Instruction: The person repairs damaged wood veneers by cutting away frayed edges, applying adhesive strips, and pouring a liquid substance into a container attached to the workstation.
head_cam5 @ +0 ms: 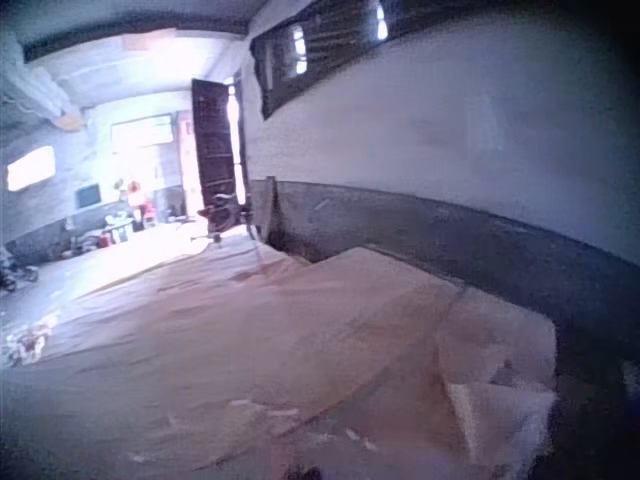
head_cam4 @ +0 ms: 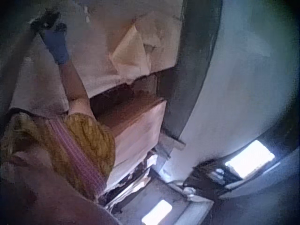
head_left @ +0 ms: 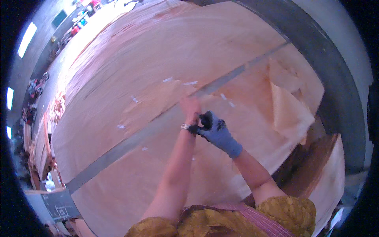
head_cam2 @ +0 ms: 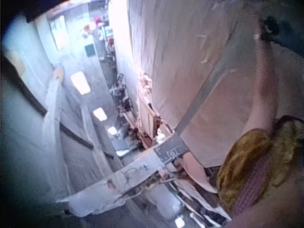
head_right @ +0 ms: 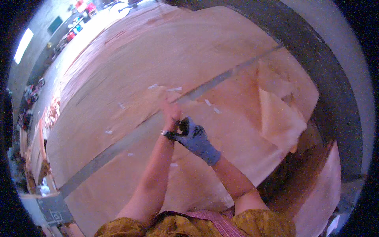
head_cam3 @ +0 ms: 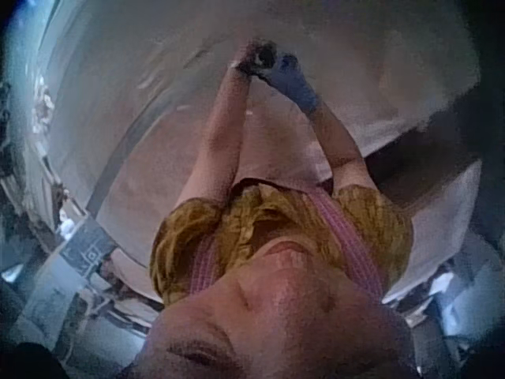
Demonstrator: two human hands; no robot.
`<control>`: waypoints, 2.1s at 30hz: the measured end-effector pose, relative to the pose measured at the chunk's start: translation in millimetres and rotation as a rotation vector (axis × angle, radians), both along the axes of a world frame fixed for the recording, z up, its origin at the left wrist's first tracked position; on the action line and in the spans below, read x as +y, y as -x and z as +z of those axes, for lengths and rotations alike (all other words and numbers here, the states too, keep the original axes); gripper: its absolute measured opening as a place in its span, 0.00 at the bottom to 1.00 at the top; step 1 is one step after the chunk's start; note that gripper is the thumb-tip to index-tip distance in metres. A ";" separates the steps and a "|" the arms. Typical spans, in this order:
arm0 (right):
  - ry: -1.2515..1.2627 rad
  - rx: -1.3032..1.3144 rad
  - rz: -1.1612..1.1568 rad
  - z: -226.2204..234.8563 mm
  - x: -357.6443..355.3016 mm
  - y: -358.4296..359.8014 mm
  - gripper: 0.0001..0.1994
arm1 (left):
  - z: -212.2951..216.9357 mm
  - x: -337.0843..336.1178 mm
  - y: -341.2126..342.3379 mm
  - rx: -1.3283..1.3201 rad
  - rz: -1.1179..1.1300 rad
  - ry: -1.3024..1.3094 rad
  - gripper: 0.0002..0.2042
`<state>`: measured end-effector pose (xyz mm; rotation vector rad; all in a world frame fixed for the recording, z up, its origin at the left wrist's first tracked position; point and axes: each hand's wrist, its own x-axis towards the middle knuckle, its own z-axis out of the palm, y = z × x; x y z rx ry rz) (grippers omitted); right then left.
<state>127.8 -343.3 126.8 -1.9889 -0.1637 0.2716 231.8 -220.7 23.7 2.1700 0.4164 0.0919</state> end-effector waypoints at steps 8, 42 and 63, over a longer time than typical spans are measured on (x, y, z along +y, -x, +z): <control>0.527 -0.362 -0.317 -41.0 -249.0 27.5 0.42 | 20.1 -12.0 37.1 -0.003 -0.340 -0.486 0.38; 1.154 0.530 -0.667 -219.2 -207.9 748.2 0.19 | 5.0 225.1 527.2 -0.018 -0.491 -0.687 0.39; 1.370 0.689 -1.565 -115.4 67.1 1263.3 0.18 | -49.0 515.5 809.8 0.274 -0.746 -1.218 0.35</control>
